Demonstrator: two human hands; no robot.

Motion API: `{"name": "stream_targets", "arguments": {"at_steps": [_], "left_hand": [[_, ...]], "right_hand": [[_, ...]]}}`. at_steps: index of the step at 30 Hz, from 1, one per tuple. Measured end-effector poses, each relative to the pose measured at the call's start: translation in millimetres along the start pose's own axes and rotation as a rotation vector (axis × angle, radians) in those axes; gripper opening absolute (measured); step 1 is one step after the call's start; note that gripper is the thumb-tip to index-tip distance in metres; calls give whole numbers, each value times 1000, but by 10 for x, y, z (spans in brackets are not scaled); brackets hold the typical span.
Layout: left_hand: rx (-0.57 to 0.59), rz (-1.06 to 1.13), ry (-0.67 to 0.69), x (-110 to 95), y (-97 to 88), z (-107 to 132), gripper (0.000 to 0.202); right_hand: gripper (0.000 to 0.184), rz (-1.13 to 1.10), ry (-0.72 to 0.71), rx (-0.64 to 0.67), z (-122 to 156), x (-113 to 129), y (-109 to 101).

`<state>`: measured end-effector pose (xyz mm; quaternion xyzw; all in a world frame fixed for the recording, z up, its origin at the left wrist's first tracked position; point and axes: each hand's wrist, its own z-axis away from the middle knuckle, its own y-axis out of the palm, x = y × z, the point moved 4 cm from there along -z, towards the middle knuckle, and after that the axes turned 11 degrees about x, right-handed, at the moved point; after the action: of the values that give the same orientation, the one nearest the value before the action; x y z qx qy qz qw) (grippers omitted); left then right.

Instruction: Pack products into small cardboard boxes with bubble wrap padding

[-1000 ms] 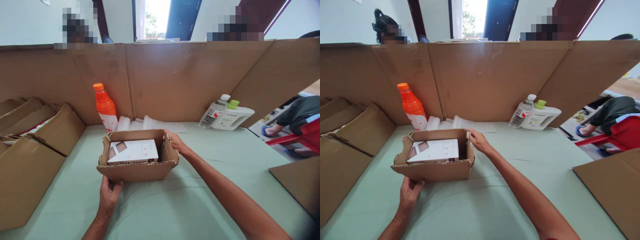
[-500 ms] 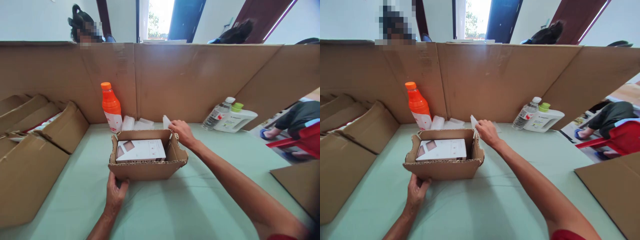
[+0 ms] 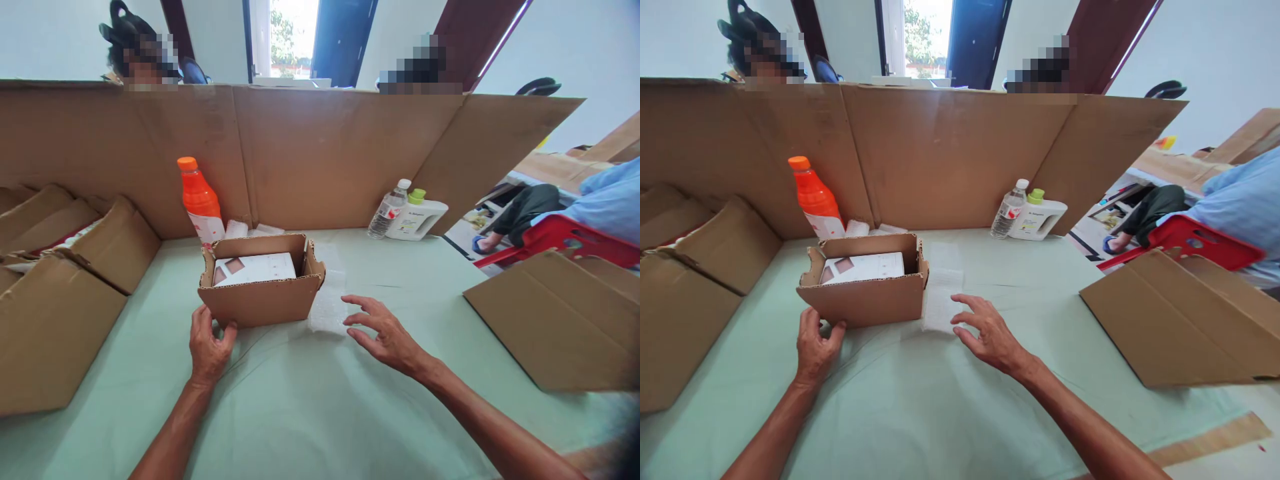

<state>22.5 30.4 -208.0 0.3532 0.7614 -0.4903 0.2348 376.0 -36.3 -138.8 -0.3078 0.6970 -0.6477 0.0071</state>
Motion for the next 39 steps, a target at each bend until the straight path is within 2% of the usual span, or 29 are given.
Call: {"name": "stream_targets", "arguments": {"at_steps": [2, 5, 8, 11, 14, 16, 19, 23, 25, 29, 31, 33, 35, 37, 39], "left_hand": [[15, -44, 3, -3, -18, 1, 17], [38, -38, -33, 26, 2, 18, 19], [58, 68, -106, 101, 60, 26, 38], [121, 278, -140, 195, 152, 15, 63], [172, 441, -80, 245, 223, 4, 81], [198, 482, -63, 262, 250, 3, 87], [167, 477, -102, 278, 231, 5, 88], [65, 404, -188, 277, 144, 5, 84], [39, 346, -197, 259, 109, -1, 82], [-18, 157, -148, 174, 28, -6, 72], [-12, 62, -126, 91, -12, 23, 63], [80, -1, -85, -43, -30, 103, 54], [248, -33, 12, -248, -21, 259, 47], [426, -22, 160, -511, 2, 497, 49], [562, 38, 297, -774, 36, 772, 60]], "right_hand": [[24, -145, 78, -58, -159, 43, 12], [44, -306, 178, -38, -451, 70, 185], [41, -387, 236, 0, -708, 75, 417], [39, -499, 260, -52, -931, 33, 564], [46, -609, 236, -113, -1122, -54, 598], [51, -597, 239, -151, -1159, -151, 554], [44, -464, 275, -156, -993, -289, 437], [30, -371, 306, -69, -496, -303, 378], [29, -323, 280, -26, -248, -231, 444], [42, -90, 159, 67, 71, -37, 716], [33, -13, 154, 34, 155, 26, 806], [24, -18, 173, -35, 222, 89, 816], [26, -99, 183, -69, 289, 185, 766], [26, -223, 178, -14, 354, 327, 701], [24, -362, 157, 104, 410, 500, 653]]}}
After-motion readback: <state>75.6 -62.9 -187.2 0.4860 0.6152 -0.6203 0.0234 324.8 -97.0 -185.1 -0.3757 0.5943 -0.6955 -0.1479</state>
